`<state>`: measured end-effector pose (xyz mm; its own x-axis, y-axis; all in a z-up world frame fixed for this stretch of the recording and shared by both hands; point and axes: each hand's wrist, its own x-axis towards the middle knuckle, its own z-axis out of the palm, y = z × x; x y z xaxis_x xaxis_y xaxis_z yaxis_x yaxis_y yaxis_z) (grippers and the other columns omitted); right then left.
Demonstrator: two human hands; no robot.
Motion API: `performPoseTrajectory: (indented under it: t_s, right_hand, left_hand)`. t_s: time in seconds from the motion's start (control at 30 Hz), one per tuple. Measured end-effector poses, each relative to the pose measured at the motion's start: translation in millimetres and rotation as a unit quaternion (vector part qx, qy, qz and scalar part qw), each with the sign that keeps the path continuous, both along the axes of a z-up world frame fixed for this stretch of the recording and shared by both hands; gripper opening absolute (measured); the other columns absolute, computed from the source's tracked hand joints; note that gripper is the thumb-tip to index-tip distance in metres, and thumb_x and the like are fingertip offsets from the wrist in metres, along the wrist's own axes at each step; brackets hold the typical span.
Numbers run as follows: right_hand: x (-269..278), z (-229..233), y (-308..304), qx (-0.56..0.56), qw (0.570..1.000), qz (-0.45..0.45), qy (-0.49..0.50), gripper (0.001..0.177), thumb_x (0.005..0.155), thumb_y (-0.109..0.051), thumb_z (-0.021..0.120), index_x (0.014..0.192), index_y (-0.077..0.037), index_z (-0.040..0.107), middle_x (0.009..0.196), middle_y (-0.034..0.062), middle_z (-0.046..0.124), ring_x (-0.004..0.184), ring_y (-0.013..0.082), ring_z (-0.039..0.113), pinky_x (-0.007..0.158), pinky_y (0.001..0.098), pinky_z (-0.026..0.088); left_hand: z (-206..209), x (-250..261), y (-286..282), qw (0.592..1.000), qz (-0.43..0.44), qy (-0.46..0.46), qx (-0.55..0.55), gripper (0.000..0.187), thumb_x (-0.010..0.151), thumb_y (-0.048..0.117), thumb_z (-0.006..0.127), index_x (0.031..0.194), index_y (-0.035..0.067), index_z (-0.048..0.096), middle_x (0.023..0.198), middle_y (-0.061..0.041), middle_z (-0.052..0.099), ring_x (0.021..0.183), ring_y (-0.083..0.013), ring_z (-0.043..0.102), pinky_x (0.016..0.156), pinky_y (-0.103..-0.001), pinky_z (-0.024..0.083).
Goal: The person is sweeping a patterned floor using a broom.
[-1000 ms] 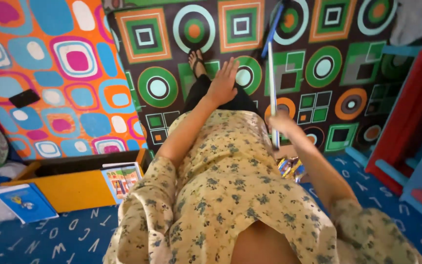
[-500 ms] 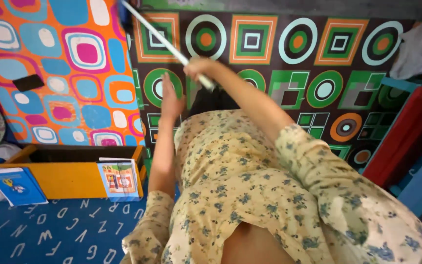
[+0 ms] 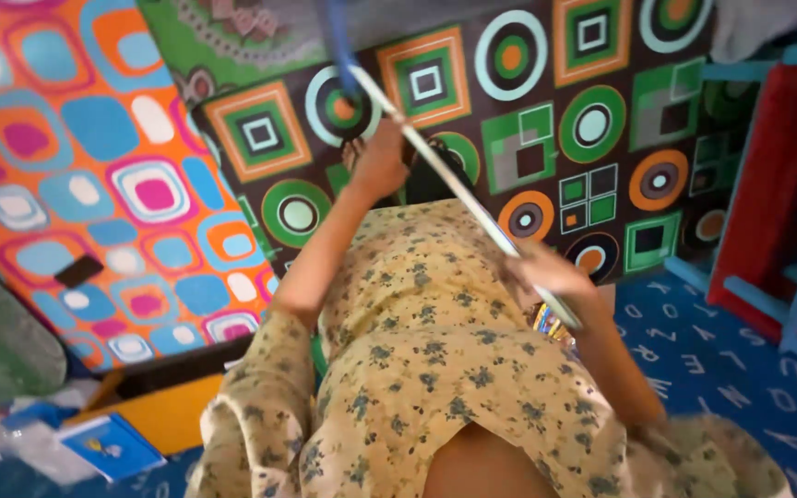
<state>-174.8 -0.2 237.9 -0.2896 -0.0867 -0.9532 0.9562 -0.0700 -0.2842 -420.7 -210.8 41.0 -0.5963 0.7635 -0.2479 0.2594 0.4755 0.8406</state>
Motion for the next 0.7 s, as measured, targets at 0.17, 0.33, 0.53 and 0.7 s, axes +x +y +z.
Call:
performPoseTrajectory:
  t_s: [0.17, 0.33, 0.53, 0.7]
  right_hand:
    - [69.9, 17.4, 38.9, 0.12, 0.979, -0.135, -0.096, 0.029, 0.095, -0.031, 0.06, 0.092, -0.002, 0.064, 0.05, 0.0012, 0.046, 0.038, 0.0157, 0.043, 0.036, 0.0346, 0.038]
    - [77.0, -40.8, 139.8, 0.19, 0.947, -0.244, -0.086, 0.037, 0.095, -0.037, 0.068, 0.074, -0.008, 0.06, 0.053, -0.0002, 0.046, 0.04, 0.0133, 0.044, 0.037, 0.0317, 0.032]
    - [57.9, -214.9, 319.1, 0.188, 0.957, -0.22, -0.006, 0.03, 0.088, -0.027, 0.072, 0.067, -0.009, 0.062, 0.054, 0.0022, 0.053, 0.041, 0.0158, 0.049, 0.039, 0.032, 0.036]
    - [-58.0, -250.0, 330.7, 0.263, 0.959, 0.048, -0.093, 0.013, 0.071, -0.003, 0.066, 0.081, 0.001, 0.058, 0.065, 0.012, 0.064, 0.051, 0.024, 0.066, 0.044, 0.0394, 0.055]
  left_hand:
    - [-11.2, 51.2, 125.4, 0.949, -0.291, 0.123, -0.004, 0.071, 0.074, 0.016, 0.067, 0.139, -0.003, 0.047, 0.147, -0.024, 0.046, 0.137, -0.0451, 0.043, 0.11, -0.055, 0.042]
    - [-30.5, 101.2, 202.5, 0.92, -0.364, 0.136, 0.053, 0.073, 0.084, 0.016, 0.067, 0.152, 0.004, 0.041, 0.161, -0.021, 0.035, 0.148, -0.0442, 0.033, 0.112, -0.058, 0.039]
    - [-18.6, 83.0, 265.6, 0.94, -0.337, 0.051, -0.013, 0.069, 0.091, 0.016, 0.063, 0.154, 0.004, 0.037, 0.165, -0.019, 0.031, 0.153, -0.0414, 0.027, 0.117, -0.06, 0.029]
    - [23.8, 44.9, 277.7, 0.984, -0.176, -0.027, -0.026, 0.078, 0.08, 0.007, 0.064, 0.153, 0.004, 0.038, 0.162, -0.02, 0.036, 0.151, -0.0408, 0.031, 0.121, -0.056, 0.03]
